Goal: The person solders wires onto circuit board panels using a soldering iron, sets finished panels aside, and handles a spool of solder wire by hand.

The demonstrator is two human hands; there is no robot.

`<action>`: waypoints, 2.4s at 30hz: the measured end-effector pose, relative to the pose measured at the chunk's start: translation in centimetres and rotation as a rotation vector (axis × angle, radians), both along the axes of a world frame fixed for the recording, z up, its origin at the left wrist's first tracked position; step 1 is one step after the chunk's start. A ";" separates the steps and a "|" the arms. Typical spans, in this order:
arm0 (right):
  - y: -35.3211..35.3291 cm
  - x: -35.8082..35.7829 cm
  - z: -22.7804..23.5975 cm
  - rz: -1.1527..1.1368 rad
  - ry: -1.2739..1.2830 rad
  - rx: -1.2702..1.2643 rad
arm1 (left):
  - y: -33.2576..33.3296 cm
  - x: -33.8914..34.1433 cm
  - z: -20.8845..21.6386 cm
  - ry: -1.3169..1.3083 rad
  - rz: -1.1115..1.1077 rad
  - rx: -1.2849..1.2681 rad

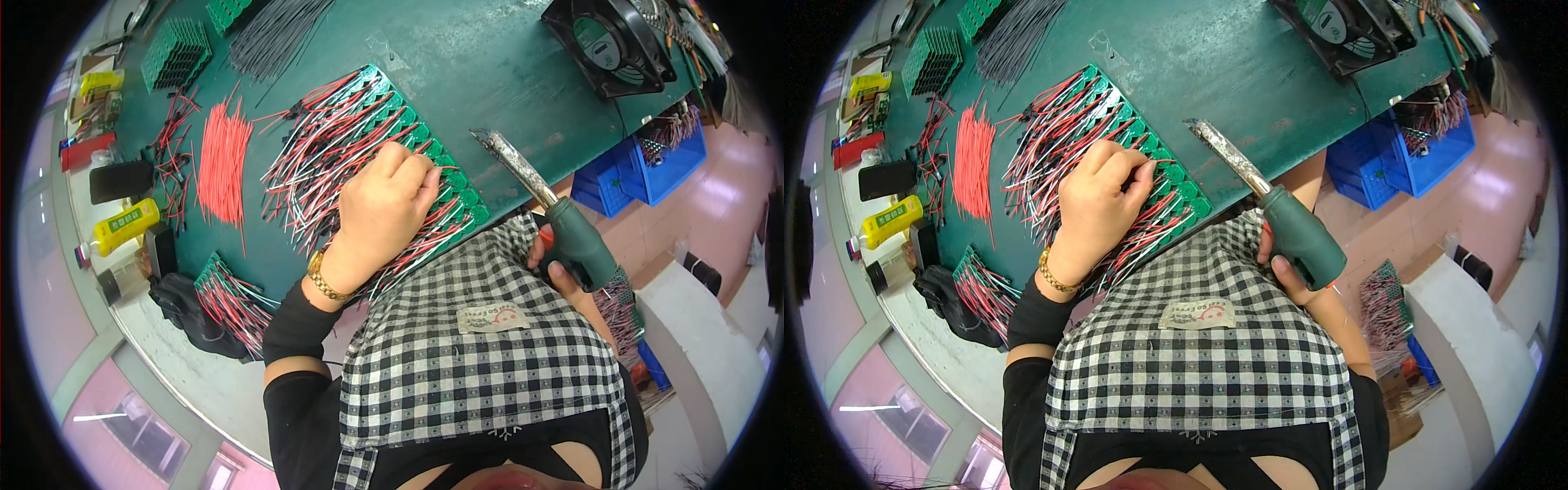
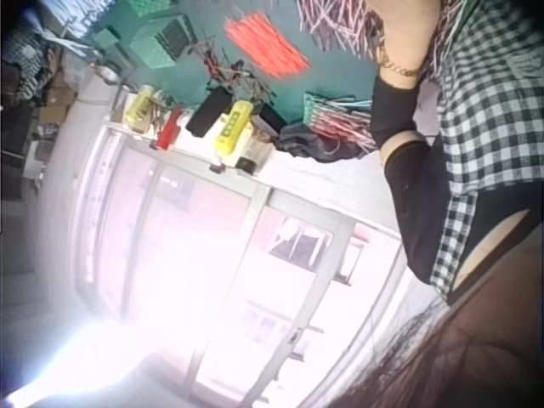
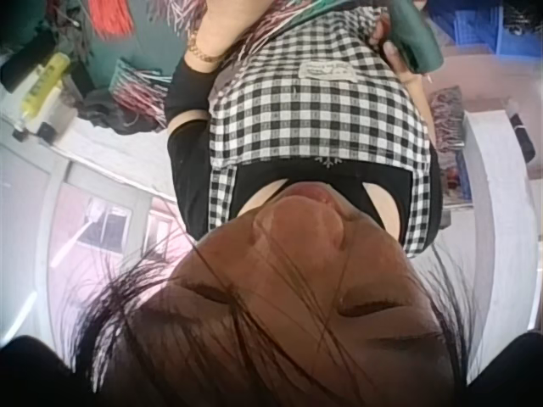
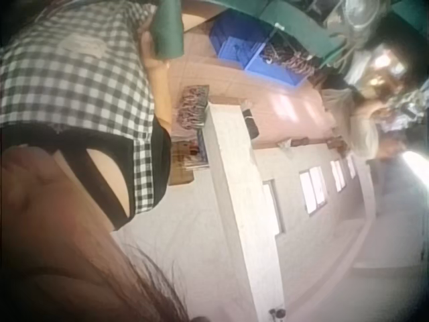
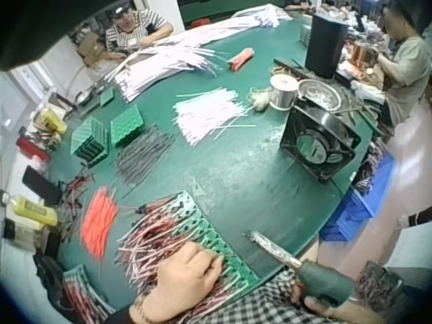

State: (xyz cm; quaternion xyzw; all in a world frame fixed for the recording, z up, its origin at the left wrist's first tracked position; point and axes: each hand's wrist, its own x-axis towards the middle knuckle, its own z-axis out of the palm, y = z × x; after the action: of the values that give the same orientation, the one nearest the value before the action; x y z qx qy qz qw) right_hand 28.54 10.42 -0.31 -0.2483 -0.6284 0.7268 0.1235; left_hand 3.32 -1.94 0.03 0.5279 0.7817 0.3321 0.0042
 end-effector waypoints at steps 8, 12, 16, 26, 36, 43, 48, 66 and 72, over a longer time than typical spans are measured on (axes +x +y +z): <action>0.3 0.6 -0.5 0.101 -0.054 0.037 | -0.2 0.0 0.0 0.015 0.005 0.015; 0.8 0.5 -0.5 0.155 -0.089 0.106 | -0.1 -0.2 -0.4 -0.128 0.066 0.071; 1.0 1.3 -1.3 0.196 -0.200 0.070 | -0.3 -0.3 -0.3 -0.136 0.084 0.061; 1.1 1.4 -1.3 0.091 -0.502 -0.195 | 0.0 -0.1 -0.3 -0.137 0.088 0.013; 0.7 2.0 -2.3 0.173 -0.224 0.139 | 0.1 -0.1 -0.5 -0.110 0.098 0.017; 0.1 0.5 0.7 0.027 -0.540 -0.115 | 0.1 -0.4 -0.5 -0.120 0.099 0.016; 0.5 0.1 0.8 -0.017 -0.618 -0.243 | 0.1 -0.1 -0.6 -0.116 0.100 0.014; 0.6 -0.4 0.8 0.089 -0.299 0.136 | 0.6 -0.2 -0.4 -0.107 0.104 -0.019; 0.3 0.9 -0.6 0.112 -0.238 0.263 | 0.2 -0.2 0.0 -0.124 0.106 -0.027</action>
State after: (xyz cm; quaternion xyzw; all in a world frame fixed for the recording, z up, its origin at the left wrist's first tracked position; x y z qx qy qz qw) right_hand 29.41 10.75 -0.95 -0.2789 -0.7412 0.6094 0.0391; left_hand 3.16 -1.72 0.03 0.4643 0.8111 0.3533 0.0422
